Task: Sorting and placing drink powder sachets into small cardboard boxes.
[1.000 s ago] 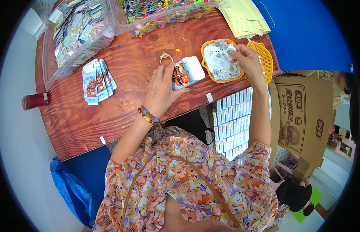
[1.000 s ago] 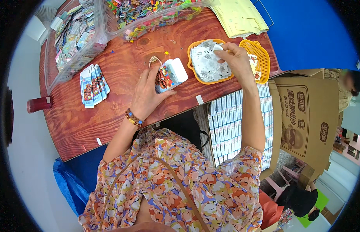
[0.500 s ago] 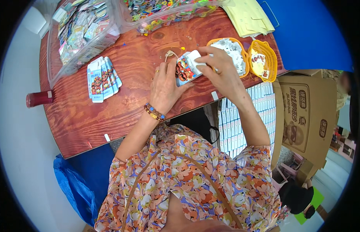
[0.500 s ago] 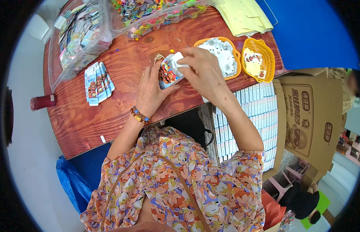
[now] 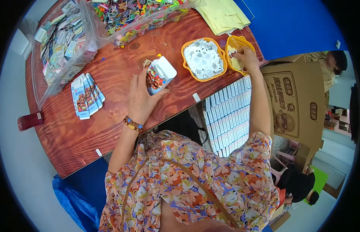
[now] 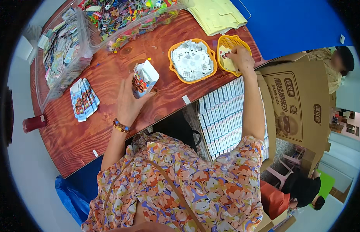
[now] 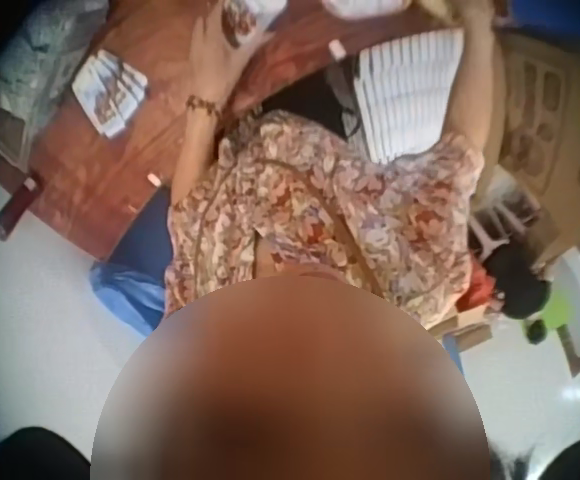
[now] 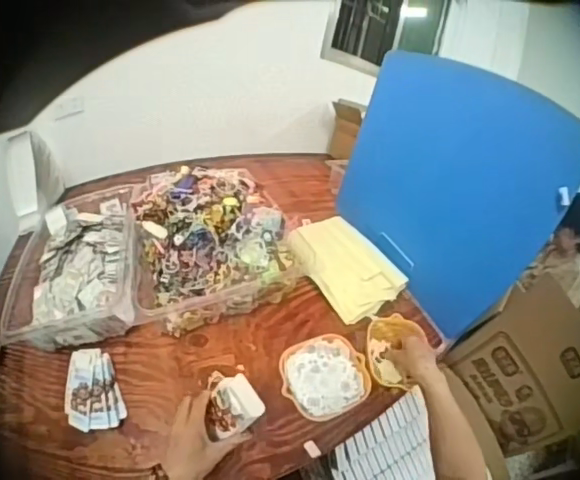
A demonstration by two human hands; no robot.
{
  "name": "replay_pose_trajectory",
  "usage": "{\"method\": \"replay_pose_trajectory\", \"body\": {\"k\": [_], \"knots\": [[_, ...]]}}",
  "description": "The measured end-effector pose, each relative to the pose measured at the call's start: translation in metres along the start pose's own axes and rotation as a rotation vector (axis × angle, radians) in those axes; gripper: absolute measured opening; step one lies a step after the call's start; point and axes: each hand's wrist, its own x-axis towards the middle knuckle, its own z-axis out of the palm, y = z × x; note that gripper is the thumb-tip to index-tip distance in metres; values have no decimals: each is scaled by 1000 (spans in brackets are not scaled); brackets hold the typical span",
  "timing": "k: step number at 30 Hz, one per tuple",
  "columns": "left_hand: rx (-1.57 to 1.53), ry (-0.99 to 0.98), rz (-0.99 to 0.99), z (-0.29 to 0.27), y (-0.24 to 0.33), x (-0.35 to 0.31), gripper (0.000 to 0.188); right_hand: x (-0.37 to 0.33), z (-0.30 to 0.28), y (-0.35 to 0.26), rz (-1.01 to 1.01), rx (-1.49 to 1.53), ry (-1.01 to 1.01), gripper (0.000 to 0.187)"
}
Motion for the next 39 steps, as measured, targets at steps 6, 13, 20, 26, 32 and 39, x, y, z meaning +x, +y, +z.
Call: {"method": "replay_pose_trajectory", "body": {"k": [6, 13, 20, 26, 32, 39], "knots": [[-2, 4, -10, -2, -4, -2, 82, 1, -10, 6, 40, 268, -132, 17], [92, -18, 8, -2, 3, -1, 84, -62, -63, -92, -177, 862, -25, 3], [78, -12, 13, -5, 12, -4, 87, -127, -20, -219, -544, 458, -188, 6], [36, 74, -69, -11, -4, -11, 88, -135, -9, -227, -811, 520, -117, 15], [-52, 189, -100, -8, -4, -6, 84, -172, 22, -222, -632, 601, 157, 33], [-39, 283, -177, -8, -7, -7, 75, -180, 66, -240, -651, 884, 186, 53]]}}
